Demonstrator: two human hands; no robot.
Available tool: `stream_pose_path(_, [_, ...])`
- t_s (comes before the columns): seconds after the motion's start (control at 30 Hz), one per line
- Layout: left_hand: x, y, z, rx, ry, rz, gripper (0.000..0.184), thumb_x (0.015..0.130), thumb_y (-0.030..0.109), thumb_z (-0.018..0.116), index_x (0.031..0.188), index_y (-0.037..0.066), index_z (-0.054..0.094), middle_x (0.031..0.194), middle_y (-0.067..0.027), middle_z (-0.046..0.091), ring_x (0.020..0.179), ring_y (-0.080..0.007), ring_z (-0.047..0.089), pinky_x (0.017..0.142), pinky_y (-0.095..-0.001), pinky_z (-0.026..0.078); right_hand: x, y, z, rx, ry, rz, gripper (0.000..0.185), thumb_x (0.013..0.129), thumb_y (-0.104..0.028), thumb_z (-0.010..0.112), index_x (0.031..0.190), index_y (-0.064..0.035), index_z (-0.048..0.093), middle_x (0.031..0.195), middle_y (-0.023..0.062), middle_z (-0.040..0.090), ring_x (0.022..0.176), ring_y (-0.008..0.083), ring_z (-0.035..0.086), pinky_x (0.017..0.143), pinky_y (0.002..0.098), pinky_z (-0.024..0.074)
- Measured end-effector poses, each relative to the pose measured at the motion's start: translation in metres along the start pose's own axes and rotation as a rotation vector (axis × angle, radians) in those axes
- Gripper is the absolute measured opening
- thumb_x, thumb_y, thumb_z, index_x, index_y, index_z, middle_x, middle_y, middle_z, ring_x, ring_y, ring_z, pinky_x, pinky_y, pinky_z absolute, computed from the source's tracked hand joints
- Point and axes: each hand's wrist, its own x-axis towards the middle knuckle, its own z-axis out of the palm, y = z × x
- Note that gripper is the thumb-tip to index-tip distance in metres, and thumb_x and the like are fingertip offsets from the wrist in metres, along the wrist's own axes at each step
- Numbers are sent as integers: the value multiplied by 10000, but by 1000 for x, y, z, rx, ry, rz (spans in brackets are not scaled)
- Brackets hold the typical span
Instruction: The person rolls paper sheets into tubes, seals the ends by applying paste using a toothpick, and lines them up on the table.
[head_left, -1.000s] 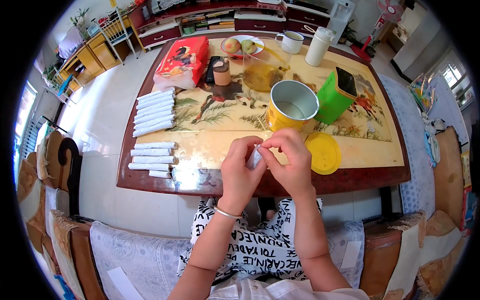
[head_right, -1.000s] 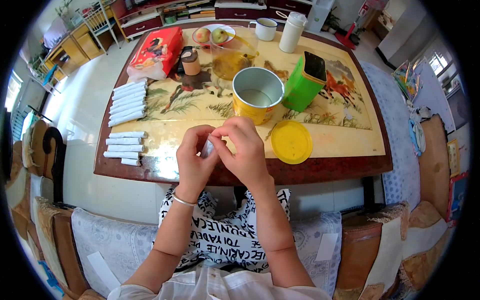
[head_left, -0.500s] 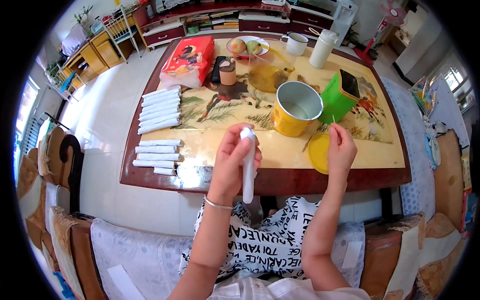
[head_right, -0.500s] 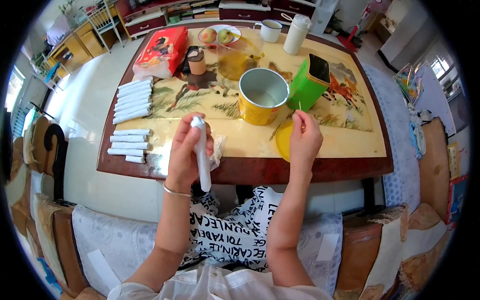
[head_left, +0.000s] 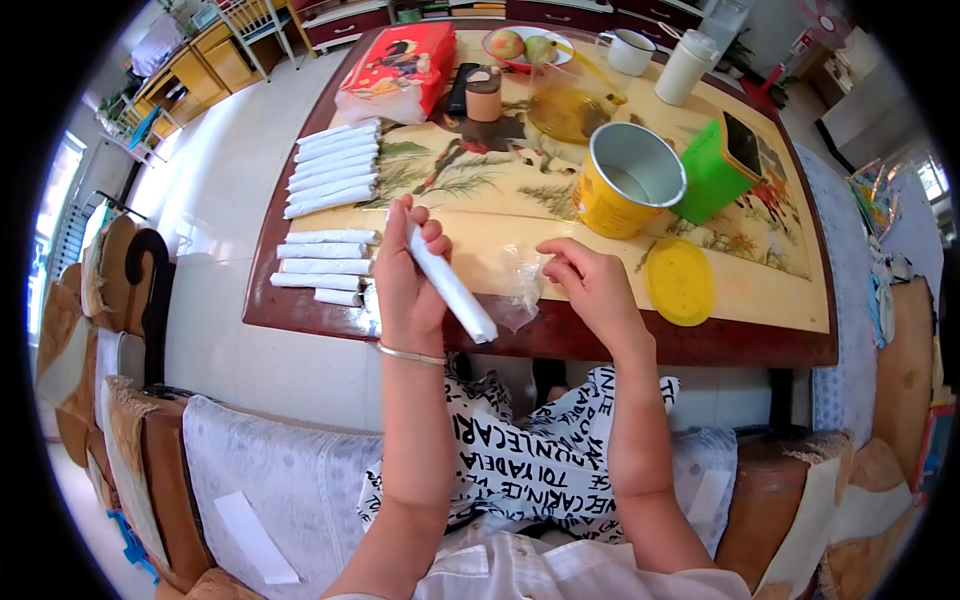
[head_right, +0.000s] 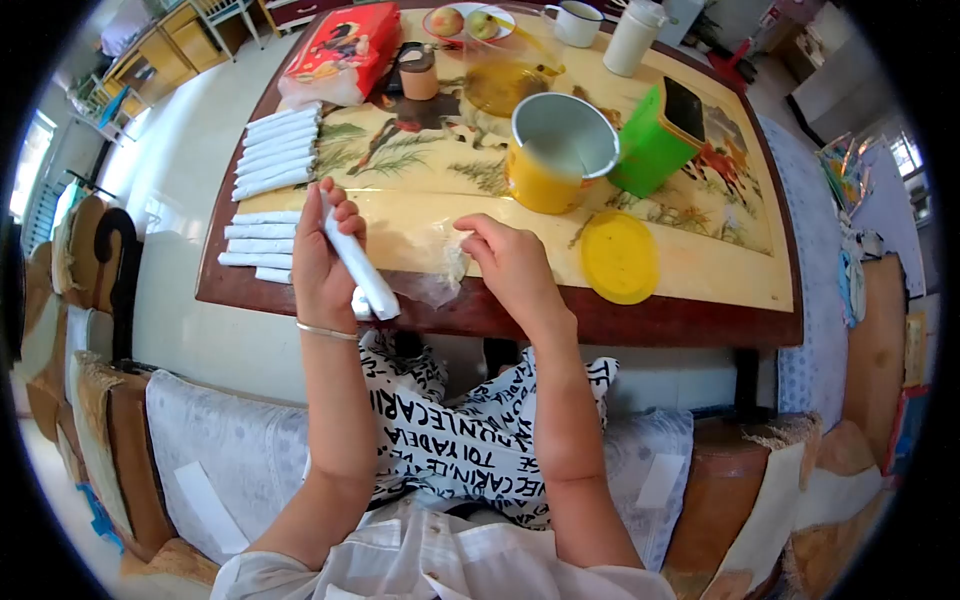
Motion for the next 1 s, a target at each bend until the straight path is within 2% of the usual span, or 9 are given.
stream_pose_path(0.07, [3, 0, -4, -47, -1, -46, 296, 979, 279, 459, 1108, 14, 469, 866, -67, 505, 730, -169, 480, 629, -288, 445, 2, 6, 5, -129, 28, -58, 136, 850, -94, 607, 955, -18, 648, 816, 161, 670, 756, 284, 662, 681, 335, 502])
stream_pose_path(0.17, [2, -3, -4, -27, 39, -50, 281, 984, 244, 417, 1129, 8, 461, 880, -75, 516, 737, -175, 484, 645, -304, 451, 5, 15, 9, -230, 17, 1, 132, 845, -122, 603, 938, -36, 640, 847, 165, 665, 782, 340, 641, 703, 401, 506])
stream_pose_path(0.3, [6, -6, -9, -28, 32, -84, 263, 980, 222, 439, 1130, 9, 470, 885, -72, 526, 747, -177, 500, 659, -305, 469, 8, 18, 13, -262, 19, -12, 107, 836, -125, 603, 889, -35, 632, 847, 154, 655, 800, 337, 625, 712, 410, 496])
stream_pose_path(0.4, [3, -8, -8, 56, 134, -88, 197, 946, 157, 535, 1087, 21, 513, 899, -68, 547, 774, -170, 539, 698, -304, 522, 7, 23, 15, -319, 49, -94, 88, 831, -117, 598, 861, -39, 626, 833, 141, 633, 817, 329, 606, 713, 413, 486])
stream_pose_path(0.53, [8, -7, -17, 178, 177, -144, 205, 933, 182, 570, 1059, 23, 543, 876, -61, 556, 765, -171, 568, 673, -301, 544, 10, 24, 20, -383, 85, -75, 77, 823, -108, 602, 856, -42, 625, 832, 126, 617, 848, 319, 592, 728, 415, 483])
stream_pose_path(0.63, [8, -7, -21, 216, 144, -199, 215, 929, 188, 574, 1054, 15, 548, 879, -62, 561, 778, -175, 579, 696, -307, 554, 12, 25, 22, -397, 125, -76, 74, 819, -105, 608, 855, -43, 623, 831, 122, 617, 849, 318, 593, 730, 417, 484])
stream_pose_path(0.8, [14, -12, -26, 329, 177, -185, 260, 928, 185, 570, 1082, -22, 541, 911, -117, 567, 844, -242, 593, 829, -356, 556, 11, 25, 21, -338, 191, -95, 65, 814, -99, 610, 851, -46, 619, 822, 117, 614, 850, 311, 594, 728, 412, 487])
stream_pose_path(0.93, [16, -23, -25, 496, 239, -135, 249, 927, 173, 568, 1066, -31, 537, 912, -131, 583, 843, -245, 613, 834, -347, 554, 9, 25, 17, -366, 167, -75, 72, 815, -101, 612, 856, -42, 616, 829, 113, 622, 838, 307, 599, 721, 404, 487])
stream_pose_path(1.0, [16, -28, -23, 587, 177, -171, 228, 931, 177, 563, 1049, -17, 539, 889, -120, 598, 824, -215, 616, 790, -307, 549, 9, 26, 18, -374, 155, -64, 90, 821, -112, 618, 868, -35, 616, 841, 115, 628, 830, 310, 603, 717, 403, 485])
